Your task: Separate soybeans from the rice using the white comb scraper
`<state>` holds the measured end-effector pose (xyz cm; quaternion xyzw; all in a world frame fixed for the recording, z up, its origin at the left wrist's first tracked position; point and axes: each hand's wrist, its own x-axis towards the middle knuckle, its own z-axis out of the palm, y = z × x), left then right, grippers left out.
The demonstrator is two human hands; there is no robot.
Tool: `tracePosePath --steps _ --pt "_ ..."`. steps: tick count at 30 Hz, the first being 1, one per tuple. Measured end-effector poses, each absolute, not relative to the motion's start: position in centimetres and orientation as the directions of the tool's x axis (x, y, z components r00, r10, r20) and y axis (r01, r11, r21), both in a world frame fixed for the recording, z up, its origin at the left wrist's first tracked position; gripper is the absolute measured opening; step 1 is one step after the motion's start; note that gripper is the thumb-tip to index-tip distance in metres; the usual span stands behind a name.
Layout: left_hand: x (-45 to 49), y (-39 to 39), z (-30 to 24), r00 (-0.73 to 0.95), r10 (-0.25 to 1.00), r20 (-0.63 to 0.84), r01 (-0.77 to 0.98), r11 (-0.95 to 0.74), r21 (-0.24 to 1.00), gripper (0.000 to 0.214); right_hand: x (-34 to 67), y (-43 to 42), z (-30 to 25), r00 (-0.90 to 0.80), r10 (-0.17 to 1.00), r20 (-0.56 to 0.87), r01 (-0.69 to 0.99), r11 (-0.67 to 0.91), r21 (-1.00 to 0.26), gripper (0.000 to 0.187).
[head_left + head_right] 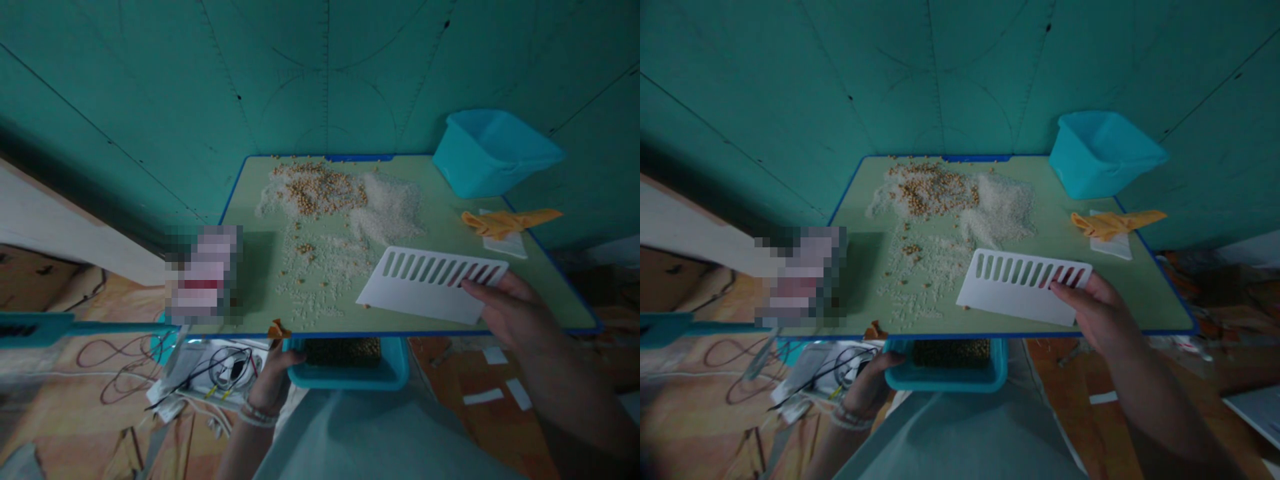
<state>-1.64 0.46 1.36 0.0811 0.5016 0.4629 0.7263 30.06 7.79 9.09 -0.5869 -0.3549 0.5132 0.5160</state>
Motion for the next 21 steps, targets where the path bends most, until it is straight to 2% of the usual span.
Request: tracePosePath --steps 8,15,19,21 --pt "-1.6 0.6 1.4 0.07 0.762 -0.644 -0.579 0.557 0.595 0.043 29.5 6.8 8.8 0.053 0.921 -0.385 -0.079 -0.381 -0.921 0.03" --pt "-1.7 0.4 1.3 0.056 0.76 -0.647 -0.572 0.556 0.603 0.044 26.9 5.9 8.7 0.043 0.945 -0.325 -0.134 -0.317 -0.939 0.025" --pt "-1.8 0.3 1.0 0.08 0.746 -0.661 -0.545 0.588 0.597 0.032 23.8 5.0 8.3 -0.103 0.95 -0.294 -0.064 -0.301 -0.951 0.026" --pt "-1.9 0.2 1.0 0.075 0.758 -0.648 -0.549 0.574 0.608 0.04 22.4 4.6 8.2 -0.167 0.947 -0.275 -0.015 -0.281 -0.96 0.023"
